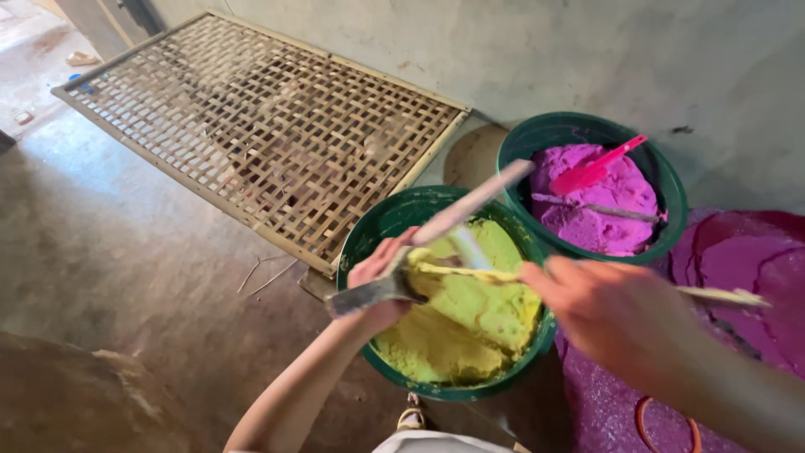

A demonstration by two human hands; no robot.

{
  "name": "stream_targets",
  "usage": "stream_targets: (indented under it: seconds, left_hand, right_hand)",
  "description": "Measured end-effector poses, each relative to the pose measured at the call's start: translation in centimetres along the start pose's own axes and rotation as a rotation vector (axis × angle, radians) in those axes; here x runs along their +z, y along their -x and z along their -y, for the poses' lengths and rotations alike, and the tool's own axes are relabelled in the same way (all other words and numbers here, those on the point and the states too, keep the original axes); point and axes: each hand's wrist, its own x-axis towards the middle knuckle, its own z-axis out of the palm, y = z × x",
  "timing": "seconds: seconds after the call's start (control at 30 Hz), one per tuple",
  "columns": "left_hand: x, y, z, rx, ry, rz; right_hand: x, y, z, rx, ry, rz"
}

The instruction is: The person prepares incense by hand using wooden tools to scoop colored paste from buckets and apply it to circular bases, alternating between yellow and purple mixtures.

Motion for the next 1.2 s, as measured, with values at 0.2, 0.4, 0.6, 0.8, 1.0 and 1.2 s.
stream_targets:
  seconds: [0.2,0.4,0.6,0.8,1.0,1.2]
  left_hand:
    - [2.9,0.0,-3.1,0.048,0.14,-0.05]
    - [1.2,1.0,-0.1,-0.051,0.224,-0.306]
    - [2.8,-1.4,-1.1,-0.173,0.011,-0.496]
    - [2.1,-3.2,1.1,-0.196,-0.229,-0.453]
    - [3.1,-3.9,-0.7,-0.247,-0.276,-0.354]
    - [3.2,-3.0,2.6,-0.138,-0.301,-0.461]
  right_hand:
    - [5.3,-3.5,5.1,-0.152,0.208,-0.026]
    - [2.8,1.3,0.2,0.239,-0.173,0.137]
    - [13.0,-4.1,4.1,0.155,-1.0,-0.291]
    - [16.5,-1.2,4.4,0.055,-1.134,-0.227]
    - [19.0,-5.0,3.1,0.276,-1.054,-0.294]
    - [18.4,-3.3,4.4,0.202,-1.129,-0.129]
